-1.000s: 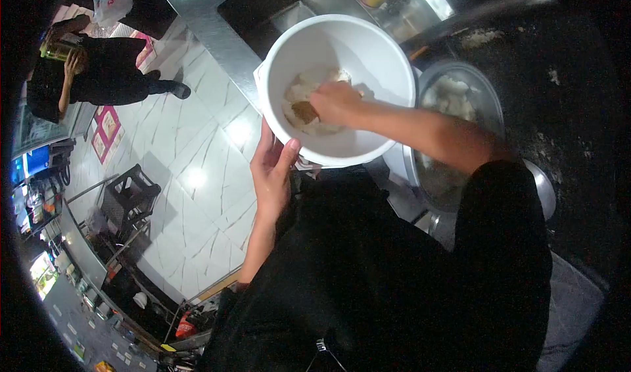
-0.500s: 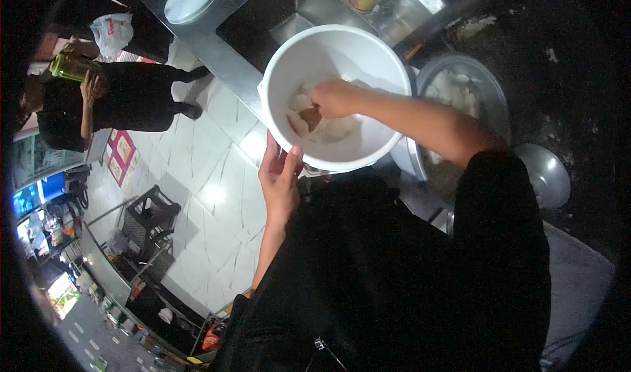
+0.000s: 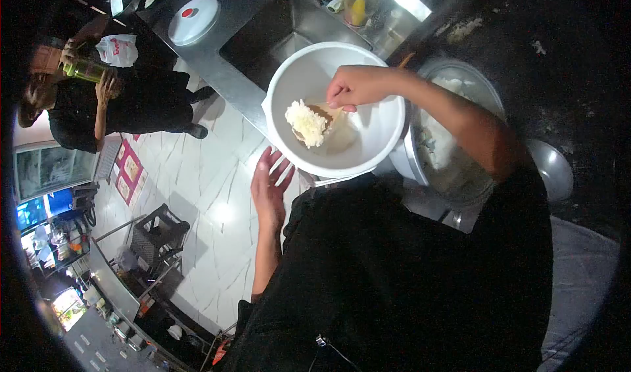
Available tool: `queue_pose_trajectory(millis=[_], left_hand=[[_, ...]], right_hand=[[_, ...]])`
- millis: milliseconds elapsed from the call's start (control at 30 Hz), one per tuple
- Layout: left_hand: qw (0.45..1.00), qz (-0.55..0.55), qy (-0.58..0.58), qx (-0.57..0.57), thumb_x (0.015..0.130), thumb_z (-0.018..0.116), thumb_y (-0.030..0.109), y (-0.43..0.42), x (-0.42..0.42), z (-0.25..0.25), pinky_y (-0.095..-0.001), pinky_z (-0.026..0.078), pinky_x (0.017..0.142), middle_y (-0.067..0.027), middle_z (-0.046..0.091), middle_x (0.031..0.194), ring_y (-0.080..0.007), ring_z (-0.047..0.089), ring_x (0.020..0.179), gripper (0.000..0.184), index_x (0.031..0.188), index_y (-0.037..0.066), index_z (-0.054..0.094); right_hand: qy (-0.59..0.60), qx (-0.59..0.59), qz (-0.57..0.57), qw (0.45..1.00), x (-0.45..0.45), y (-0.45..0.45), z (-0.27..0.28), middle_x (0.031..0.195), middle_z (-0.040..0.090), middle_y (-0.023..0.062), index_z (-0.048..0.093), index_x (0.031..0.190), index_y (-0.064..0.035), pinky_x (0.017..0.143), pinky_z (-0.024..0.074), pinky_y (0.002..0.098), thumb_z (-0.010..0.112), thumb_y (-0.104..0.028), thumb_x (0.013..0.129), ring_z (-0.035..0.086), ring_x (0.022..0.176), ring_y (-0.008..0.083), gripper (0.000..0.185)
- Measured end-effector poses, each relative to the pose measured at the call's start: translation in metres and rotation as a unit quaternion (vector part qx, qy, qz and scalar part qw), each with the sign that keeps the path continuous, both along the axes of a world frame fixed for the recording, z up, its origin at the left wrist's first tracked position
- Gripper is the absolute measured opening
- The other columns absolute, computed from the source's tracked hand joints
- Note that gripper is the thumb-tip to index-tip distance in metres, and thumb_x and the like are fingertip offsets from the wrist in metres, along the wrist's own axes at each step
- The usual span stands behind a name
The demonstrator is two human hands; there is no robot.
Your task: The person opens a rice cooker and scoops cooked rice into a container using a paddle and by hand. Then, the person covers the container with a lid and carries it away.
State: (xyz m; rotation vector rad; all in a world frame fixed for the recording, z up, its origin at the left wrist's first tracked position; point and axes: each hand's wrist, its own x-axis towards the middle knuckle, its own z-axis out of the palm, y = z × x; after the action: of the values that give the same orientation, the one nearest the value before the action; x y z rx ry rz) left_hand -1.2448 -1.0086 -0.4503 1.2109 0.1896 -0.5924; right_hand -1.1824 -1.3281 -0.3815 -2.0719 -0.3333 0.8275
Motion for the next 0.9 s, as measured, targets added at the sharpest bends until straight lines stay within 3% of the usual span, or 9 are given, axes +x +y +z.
queue_pose_trajectory(millis=[100,233,367,500,567,600,733,900], left_hand=[[1.000,0.016,0.016,0.008,0.102,0.044,0.045,0.028,0.010,-0.020,-0.0479,0.050,0.098,-0.0201,0.057,0.125,-0.0319,0.059,0.114,0.059,0.134,-0.004,0.047],[0.994,0.037,0.037,0.099,0.101,0.046,0.043,0.066,0.020,-0.065,-0.0445,0.052,0.094,-0.0184,0.060,0.120,-0.0299,0.061,0.109,0.055,0.128,-0.005,0.052],[0.978,0.009,0.081,0.192,0.096,0.054,0.044,0.122,0.002,-0.155,-0.0398,0.053,0.085,-0.0101,0.062,0.113,-0.0260,0.064,0.100,0.046,0.122,0.006,0.057],[0.944,0.013,0.179,0.277,0.095,0.056,0.040,0.175,-0.061,-0.224,-0.0350,0.051,0.074,-0.0082,0.064,0.100,-0.0220,0.064,0.088,0.040,0.118,0.006,0.057],[0.949,0.006,0.216,0.231,0.095,0.058,0.036,0.235,-0.122,-0.282,-0.0354,0.052,0.075,-0.0075,0.065,0.098,-0.0211,0.065,0.088,0.036,0.108,0.003,0.064],[0.937,0.069,0.207,0.274,0.095,0.058,0.031,0.241,-0.160,-0.301,-0.0360,0.052,0.072,-0.0058,0.064,0.091,-0.0195,0.064,0.083,0.029,0.102,0.004,0.066],[0.859,-0.160,0.157,0.460,0.094,0.059,0.031,0.268,-0.228,-0.264,-0.0360,0.052,0.077,-0.0066,0.065,0.096,-0.0206,0.064,0.089,0.031,0.108,0.004,0.064],[0.829,-0.246,0.116,0.489,0.092,0.060,0.030,0.295,-0.228,-0.265,-0.0361,0.051,0.082,-0.0076,0.067,0.103,-0.0219,0.064,0.095,0.035,0.115,0.003,0.062]], right_hand=[[-0.025,-0.002,-0.060,0.998,-0.007,-0.010,0.038,0.062,0.055,-0.0027,0.065,0.085,0.0007,0.054,0.0394,0.0245,0.058,-0.018,0.095,0.049,0.057,0.0047,0.023],[-0.049,0.068,-0.139,0.987,-0.012,-0.040,0.050,0.066,0.054,-0.0031,0.065,0.092,-0.0001,0.054,0.0374,0.0225,0.057,-0.021,0.098,0.046,0.058,0.0038,0.023],[-0.070,0.055,-0.211,0.973,-0.028,-0.047,0.090,0.064,0.052,-0.0045,0.063,0.087,-0.0002,0.055,0.0380,0.0229,0.056,-0.022,0.099,0.045,0.059,0.0039,0.026],[-0.094,0.037,-0.243,0.965,-0.043,-0.054,0.095,0.064,0.050,-0.0037,0.058,0.080,-0.0028,0.054,0.0360,0.0239,0.053,-0.022,0.101,0.044,0.059,0.0051,0.028],[-0.087,0.065,-0.248,0.963,-0.047,-0.056,0.092,0.062,0.046,-0.0035,0.053,0.073,-0.0058,0.053,0.0342,0.0241,0.050,-0.019,0.101,0.041,0.057,0.0046,0.031],[-0.077,0.085,-0.283,0.952,-0.051,-0.048,0.095,0.062,0.046,-0.0033,0.052,0.074,-0.0056,0.054,0.0335,0.0234,0.049,-0.018,0.101,0.041,0.058,0.0040,0.031],[-0.051,0.087,-0.327,0.939,-0.060,-0.035,0.097,0.063,0.046,-0.0037,0.050,0.074,-0.0036,0.054,0.0343,0.0236,0.050,-0.016,0.101,0.041,0.060,0.0038,0.030],[-0.052,0.053,-0.407,0.910,-0.067,-0.007,0.098,0.064,0.048,-0.0027,0.051,0.076,-0.0034,0.054,0.0336,0.0237,0.052,-0.017,0.099,0.041,0.060,0.0041,0.026]])
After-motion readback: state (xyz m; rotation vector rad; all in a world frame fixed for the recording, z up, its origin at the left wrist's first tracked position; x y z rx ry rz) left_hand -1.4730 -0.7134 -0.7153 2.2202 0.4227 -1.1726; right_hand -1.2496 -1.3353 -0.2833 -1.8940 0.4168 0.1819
